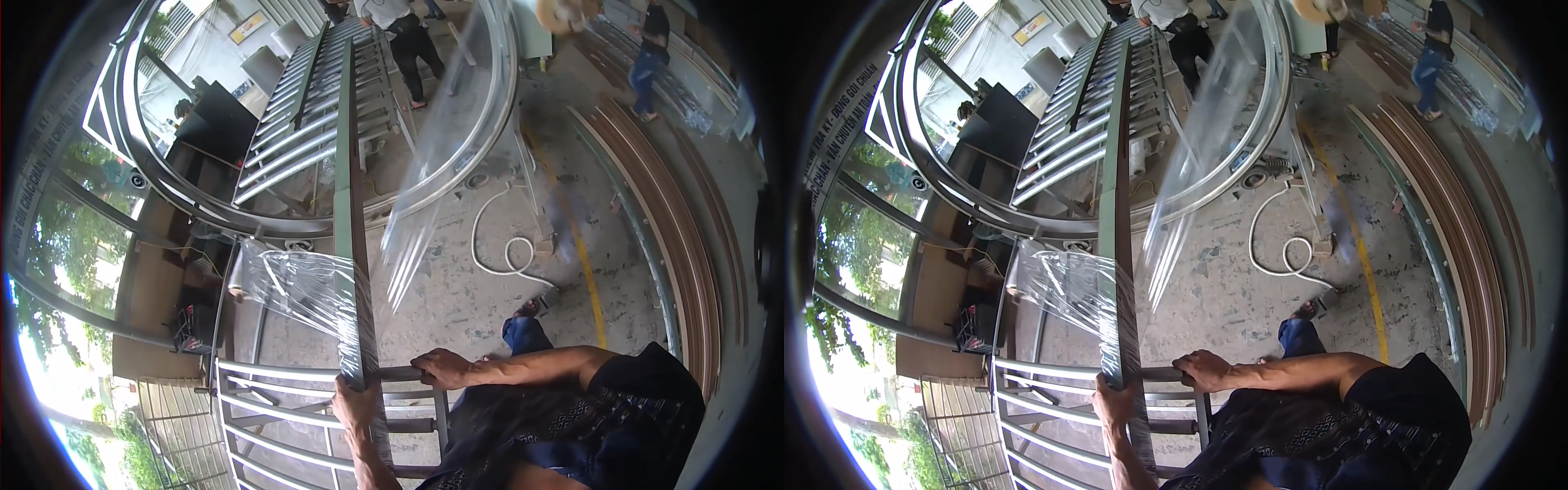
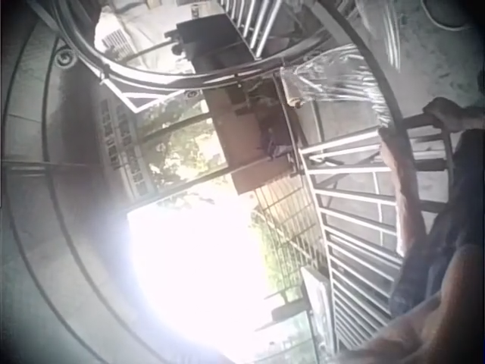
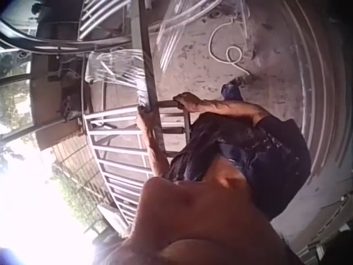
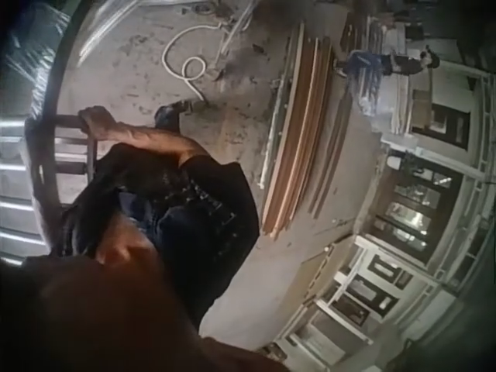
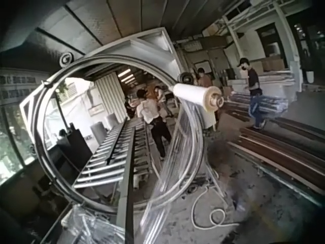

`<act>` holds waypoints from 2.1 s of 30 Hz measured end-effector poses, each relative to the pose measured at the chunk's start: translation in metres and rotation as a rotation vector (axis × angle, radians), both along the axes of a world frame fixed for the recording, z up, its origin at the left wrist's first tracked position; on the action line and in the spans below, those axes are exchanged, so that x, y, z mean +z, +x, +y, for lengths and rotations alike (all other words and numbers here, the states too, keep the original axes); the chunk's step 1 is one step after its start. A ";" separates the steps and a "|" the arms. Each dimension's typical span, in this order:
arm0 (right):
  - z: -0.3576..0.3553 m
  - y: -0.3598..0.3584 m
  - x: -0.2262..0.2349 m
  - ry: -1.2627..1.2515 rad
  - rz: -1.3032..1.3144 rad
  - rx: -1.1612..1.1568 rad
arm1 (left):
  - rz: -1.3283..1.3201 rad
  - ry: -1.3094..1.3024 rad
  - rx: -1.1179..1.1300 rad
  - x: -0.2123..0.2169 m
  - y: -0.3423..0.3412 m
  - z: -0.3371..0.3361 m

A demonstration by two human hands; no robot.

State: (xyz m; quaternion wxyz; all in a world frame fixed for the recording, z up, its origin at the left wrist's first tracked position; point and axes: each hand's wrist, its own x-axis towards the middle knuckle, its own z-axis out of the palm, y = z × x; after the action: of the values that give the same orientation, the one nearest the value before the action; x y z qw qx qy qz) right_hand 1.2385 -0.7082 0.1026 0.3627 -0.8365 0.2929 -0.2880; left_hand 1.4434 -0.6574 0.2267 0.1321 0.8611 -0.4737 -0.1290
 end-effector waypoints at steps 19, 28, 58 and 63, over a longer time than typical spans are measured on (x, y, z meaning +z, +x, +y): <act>-0.006 0.002 0.007 0.158 0.071 0.099 | -0.020 -0.070 -0.002 -0.003 0.001 0.005; -0.028 0.017 0.040 0.303 0.176 0.042 | -0.036 -0.062 0.008 -0.001 -0.002 0.009; -0.051 0.098 0.055 0.599 0.065 -0.237 | 0.056 -0.103 -0.124 0.009 0.024 -0.002; -0.052 0.098 0.058 0.657 0.056 -0.106 | 0.001 -0.272 -0.251 0.024 0.008 -0.076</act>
State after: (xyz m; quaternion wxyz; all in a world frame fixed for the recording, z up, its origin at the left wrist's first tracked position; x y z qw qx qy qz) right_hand 1.3363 -0.7597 0.1608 0.5891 -0.6661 0.4232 -0.1736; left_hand 1.4511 -0.7332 0.2506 0.2305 0.7694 -0.5904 -0.0796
